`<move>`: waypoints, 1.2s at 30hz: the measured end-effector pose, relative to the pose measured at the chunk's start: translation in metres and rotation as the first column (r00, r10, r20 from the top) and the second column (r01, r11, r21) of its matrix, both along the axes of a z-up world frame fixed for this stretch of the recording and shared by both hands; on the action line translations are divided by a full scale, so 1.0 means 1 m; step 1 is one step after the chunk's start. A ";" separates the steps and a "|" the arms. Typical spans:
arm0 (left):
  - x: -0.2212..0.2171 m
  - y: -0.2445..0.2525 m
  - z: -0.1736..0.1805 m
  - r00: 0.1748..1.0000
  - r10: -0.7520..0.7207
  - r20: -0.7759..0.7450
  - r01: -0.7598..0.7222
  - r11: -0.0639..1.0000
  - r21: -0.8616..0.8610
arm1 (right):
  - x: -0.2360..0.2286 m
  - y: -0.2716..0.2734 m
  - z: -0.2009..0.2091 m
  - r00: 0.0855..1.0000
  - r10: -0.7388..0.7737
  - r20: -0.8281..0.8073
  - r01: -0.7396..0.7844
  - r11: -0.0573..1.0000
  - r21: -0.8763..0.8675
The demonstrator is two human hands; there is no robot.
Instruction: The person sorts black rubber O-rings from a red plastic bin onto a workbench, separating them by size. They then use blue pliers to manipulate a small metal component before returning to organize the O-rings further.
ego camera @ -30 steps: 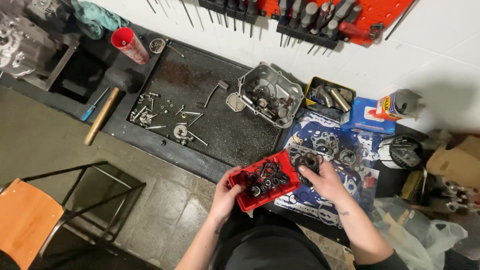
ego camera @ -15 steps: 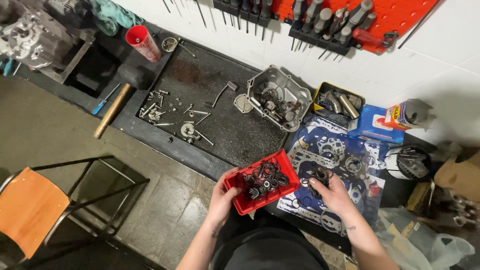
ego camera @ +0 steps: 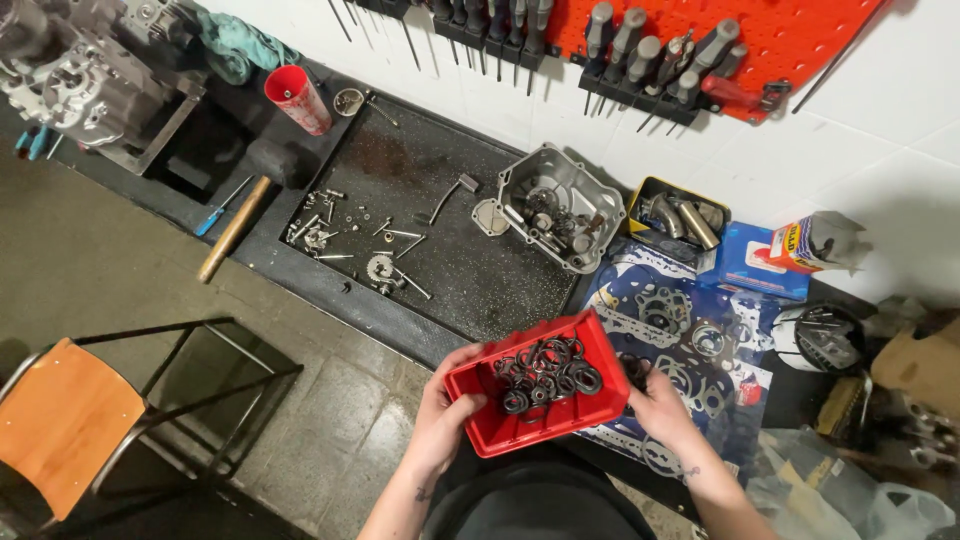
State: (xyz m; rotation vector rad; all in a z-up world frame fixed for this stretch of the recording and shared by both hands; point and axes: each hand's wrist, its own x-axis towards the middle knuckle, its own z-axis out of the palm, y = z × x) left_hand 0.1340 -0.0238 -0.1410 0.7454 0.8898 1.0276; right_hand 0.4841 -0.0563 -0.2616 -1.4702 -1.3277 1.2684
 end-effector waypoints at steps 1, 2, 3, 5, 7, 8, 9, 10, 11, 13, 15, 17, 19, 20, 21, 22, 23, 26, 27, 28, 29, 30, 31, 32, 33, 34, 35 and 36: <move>0.001 -0.001 0.004 1.000 -0.005 0.008 0.005 1.000 0.002 | 0.000 -0.001 -0.002 0.999 0.016 -0.047 -0.017 0.999 -0.030; 0.001 -0.002 0.007 1.000 -0.004 0.009 0.004 1.000 0.003 | -0.001 -0.003 -0.004 0.999 0.016 -0.046 -0.018 0.999 -0.030; 0.002 -0.002 0.010 1.000 -0.011 0.016 0.011 1.000 0.011 | -0.002 -0.003 -0.006 1.000 0.008 0.016 -0.008 1.000 -0.026; 0.002 -0.003 0.014 1.000 -0.016 0.024 0.016 1.000 0.019 | -0.004 -0.005 -0.010 0.997 0.001 0.078 0.001 1.000 -0.022; 0.003 -0.003 0.016 0.999 -0.020 0.028 0.019 1.000 0.025 | -0.006 -0.007 -0.014 1.000 -0.022 0.003 0.022 0.993 -0.117; 0.003 -0.002 0.016 0.999 -0.018 0.029 0.017 0.999 0.027 | -0.006 -0.007 -0.013 1.000 -0.020 0.004 0.021 0.993 -0.114; 0.002 -0.002 0.017 1.000 -0.018 0.020 0.017 1.000 0.018 | -0.006 -0.009 -0.012 1.000 -0.012 0.029 0.016 0.990 -0.138; 0.002 -0.002 0.018 1.000 -0.017 0.011 0.017 1.000 0.008 | -0.006 -0.011 -0.011 0.999 -0.003 0.054 0.012 0.987 -0.163; 0.002 -0.001 0.017 1.000 -0.017 0.012 0.017 1.000 0.009 | -0.003 -0.012 -0.019 0.998 -0.002 0.055 0.011 0.987 -0.162; 0.002 0.000 0.016 0.999 -0.005 0.035 0.004 1.000 0.014 | 0.003 -0.014 -0.034 0.984 0.080 0.157 -0.044 0.974 -0.224; 0.000 0.001 0.012 1.000 0.007 0.005 -0.007 1.000 0.017 | 0.001 -0.012 -0.032 0.988 0.062 0.138 -0.036 0.982 -0.187; -0.005 0.002 -0.001 1.000 0.019 -0.023 -0.019 1.000 0.021 | -0.001 -0.010 -0.025 0.992 0.047 0.120 -0.028 0.988 -0.150; -0.014 0.003 -0.022 0.995 0.103 0.000 -0.103 0.995 0.003 | -0.004 -0.007 -0.016 0.995 0.083 0.053 -0.084 0.996 0.025; -0.020 0.003 -0.038 0.994 0.108 0.001 -0.108 0.994 0.005 | -0.002 -0.010 -0.019 0.995 0.087 0.055 -0.089 0.996 0.027; -0.027 0.003 -0.053 0.973 0.229 -0.019 -0.230 0.972 -0.056 | -0.001 -0.012 -0.022 0.998 0.027 0.059 -0.023 0.997 -0.079; -0.033 0.003 -0.067 0.937 0.345 -0.046 -0.348 0.930 -0.115 | 0.000 -0.014 -0.025 0.997 -0.031 0.070 0.044 0.982 -0.183; -0.043 0.000 -0.088 0.936 0.350 -0.047 -0.353 0.929 -0.114 | 0.001 -0.015 -0.027 0.997 -0.027 0.068 0.039 0.983 -0.182; -0.069 -0.013 -0.135 0.858 0.483 -0.174 -0.514 0.815 -0.268 | 0.001 -0.018 -0.027 0.988 -0.034 0.153 0.068 0.973 -0.220; -0.074 -0.018 -0.143 0.833 0.495 -0.247 -0.549 0.791 -0.270 | 0.000 -0.018 -0.021 0.986 -0.015 0.167 0.054 0.971 -0.232; -0.080 -0.022 -0.151 0.804 0.502 -0.319 -0.585 0.766 -0.267 | -0.001 -0.017 -0.016 0.984 0.003 0.180 0.041 0.969 -0.245; -0.084 -0.030 -0.158 0.801 0.506 -0.319 -0.589 0.763 -0.268 | 0.000 -0.020 -0.020 0.984 0.009 0.181 0.037 0.969 -0.245; -0.089 -0.038 -0.164 0.806 0.491 -0.331 -0.583 0.755 -0.299 | 0.001 -0.024 -0.025 0.984 0.003 0.176 0.044 0.965 -0.258; -0.094 -0.045 -0.171 0.811 0.475 -0.342 -0.577 0.747 -0.329 | 0.001 -0.025 -0.029 0.985 -0.003 0.172 0.050 0.962 -0.270; -0.096 -0.048 -0.182 0.808 0.480 -0.342 -0.581 0.745 -0.328 | 0.000 -0.025 -0.031 0.985 0.002 0.171 0.045 0.962 -0.268; -0.097 -0.052 -0.195 0.809 0.476 -0.345 -0.580 0.742 -0.336 | 0.001 -0.026 -0.032 0.984 -0.015 0.177 0.057 0.970 -0.235; -0.098 -0.057 -0.207 0.809 0.473 -0.348 -0.580 0.738 -0.345 | 0.001 -0.028 -0.034 0.983 -0.031 0.183 0.069 0.977 -0.200; -0.093 -0.053 -0.213 0.809 0.473 -0.348 -0.580 0.738 -0.345 | -0.001 -0.028 -0.031 0.983 -0.031 0.183 0.068 0.977 -0.201; -0.088 -0.050 -0.219 0.816 0.459 -0.352 -0.569 0.746 -0.346 | -0.004 -0.029 -0.027 0.984 -0.031 0.174 0.070 0.972 -0.224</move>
